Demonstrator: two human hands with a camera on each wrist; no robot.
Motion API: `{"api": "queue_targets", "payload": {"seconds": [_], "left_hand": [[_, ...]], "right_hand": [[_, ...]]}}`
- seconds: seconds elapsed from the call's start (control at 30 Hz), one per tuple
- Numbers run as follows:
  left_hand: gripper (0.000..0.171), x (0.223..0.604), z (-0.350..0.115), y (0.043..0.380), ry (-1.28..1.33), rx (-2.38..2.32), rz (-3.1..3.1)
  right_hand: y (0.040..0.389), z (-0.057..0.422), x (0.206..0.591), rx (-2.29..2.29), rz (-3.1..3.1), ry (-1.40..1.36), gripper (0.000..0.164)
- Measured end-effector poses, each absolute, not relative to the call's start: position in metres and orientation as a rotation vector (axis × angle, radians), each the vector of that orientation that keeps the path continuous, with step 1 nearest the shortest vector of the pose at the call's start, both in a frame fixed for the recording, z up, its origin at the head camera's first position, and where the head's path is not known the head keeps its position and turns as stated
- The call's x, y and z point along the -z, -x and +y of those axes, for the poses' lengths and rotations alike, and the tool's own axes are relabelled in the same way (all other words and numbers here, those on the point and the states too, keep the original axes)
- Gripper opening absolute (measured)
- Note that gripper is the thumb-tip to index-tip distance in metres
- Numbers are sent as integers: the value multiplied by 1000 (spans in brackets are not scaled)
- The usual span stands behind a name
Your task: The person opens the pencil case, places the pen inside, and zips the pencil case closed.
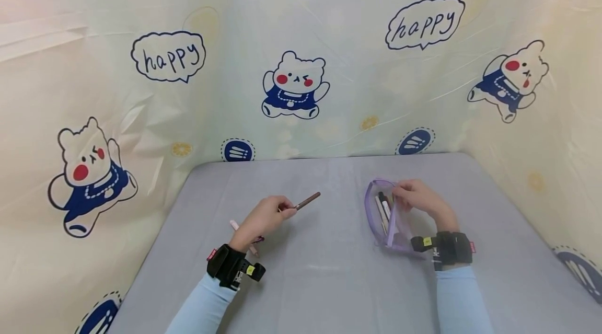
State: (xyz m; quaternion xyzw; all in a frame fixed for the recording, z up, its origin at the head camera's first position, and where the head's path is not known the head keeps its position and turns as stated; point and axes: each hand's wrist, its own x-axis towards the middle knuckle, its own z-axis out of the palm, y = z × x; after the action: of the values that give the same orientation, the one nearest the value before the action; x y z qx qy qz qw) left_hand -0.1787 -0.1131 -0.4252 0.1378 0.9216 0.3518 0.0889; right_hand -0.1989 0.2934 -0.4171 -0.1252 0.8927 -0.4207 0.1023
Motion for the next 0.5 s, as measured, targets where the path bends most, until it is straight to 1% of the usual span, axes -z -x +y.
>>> {"api": "queue_targets", "payload": {"seconds": [0.2,0.33,0.5], "left_hand": [[16,427,-101,185,-419,-1080,2695],[16,431,-92,190,-409,-1143,2606],[16,434,-80,197,-458,-1231,2507]], "right_hand": [[206,301,431,1254,2637,367,27],[208,303,434,1266,2634,365,27],[208,302,432,1268,2632,382,26]]}}
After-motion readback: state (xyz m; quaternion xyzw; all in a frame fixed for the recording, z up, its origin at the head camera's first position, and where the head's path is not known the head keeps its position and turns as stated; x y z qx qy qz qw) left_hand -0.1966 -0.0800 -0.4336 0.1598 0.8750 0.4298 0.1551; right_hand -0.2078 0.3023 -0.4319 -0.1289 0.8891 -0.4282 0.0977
